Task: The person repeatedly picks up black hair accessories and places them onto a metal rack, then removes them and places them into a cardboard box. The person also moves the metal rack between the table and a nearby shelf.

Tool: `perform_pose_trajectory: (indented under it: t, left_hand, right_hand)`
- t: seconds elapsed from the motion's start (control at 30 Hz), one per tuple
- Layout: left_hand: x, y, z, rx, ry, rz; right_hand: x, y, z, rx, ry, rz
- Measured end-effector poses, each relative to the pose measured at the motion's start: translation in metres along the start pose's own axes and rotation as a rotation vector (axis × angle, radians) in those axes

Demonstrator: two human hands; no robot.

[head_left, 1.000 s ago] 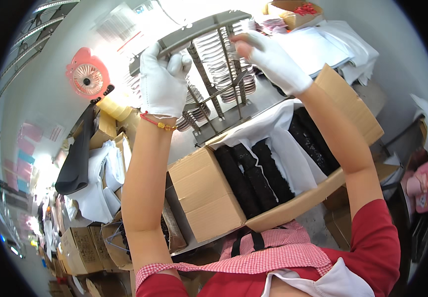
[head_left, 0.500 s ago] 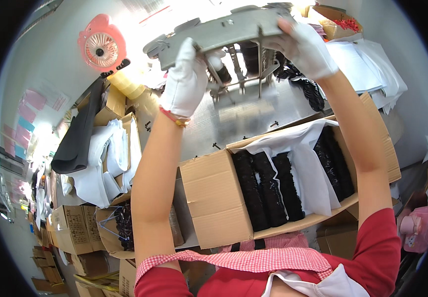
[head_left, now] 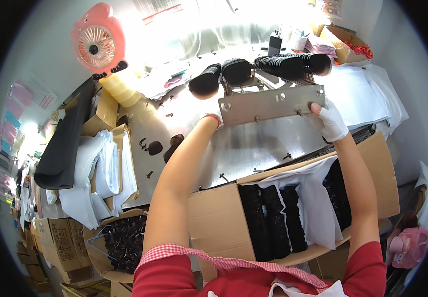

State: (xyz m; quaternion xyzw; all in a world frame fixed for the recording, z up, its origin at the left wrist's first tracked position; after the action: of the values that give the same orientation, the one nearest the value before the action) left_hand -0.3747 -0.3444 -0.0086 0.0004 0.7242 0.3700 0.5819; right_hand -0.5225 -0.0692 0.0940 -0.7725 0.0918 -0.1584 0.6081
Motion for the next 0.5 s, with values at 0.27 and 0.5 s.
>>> perform_pose_trajectory:
  t: [0.27, 0.5]
  left_hand:
    - [0.006, -0.015, 0.002, -0.063, -0.021, -0.07]
    - [-0.058, -0.032, 0.206, -0.238, 0.19, 0.697]
  right_hand:
    - [-0.002, 0.021, 0.005, 0.127, 0.001, 0.104]
    - [-0.002, 0.058, 0.026, 0.234, -0.165, 0.029]
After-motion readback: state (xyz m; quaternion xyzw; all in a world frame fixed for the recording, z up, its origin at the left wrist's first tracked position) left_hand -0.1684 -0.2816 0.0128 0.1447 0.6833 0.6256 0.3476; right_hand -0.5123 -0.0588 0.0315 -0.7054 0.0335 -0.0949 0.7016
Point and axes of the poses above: each hand's wrist, its own z-axis away from the middle knuckle, its own x-axis out of the palm, y = z × x, the point moved 6 cm from there along -z, towards the middle knuckle, and after that the axes turned 6 degrees about z, right-handed, at the moved point
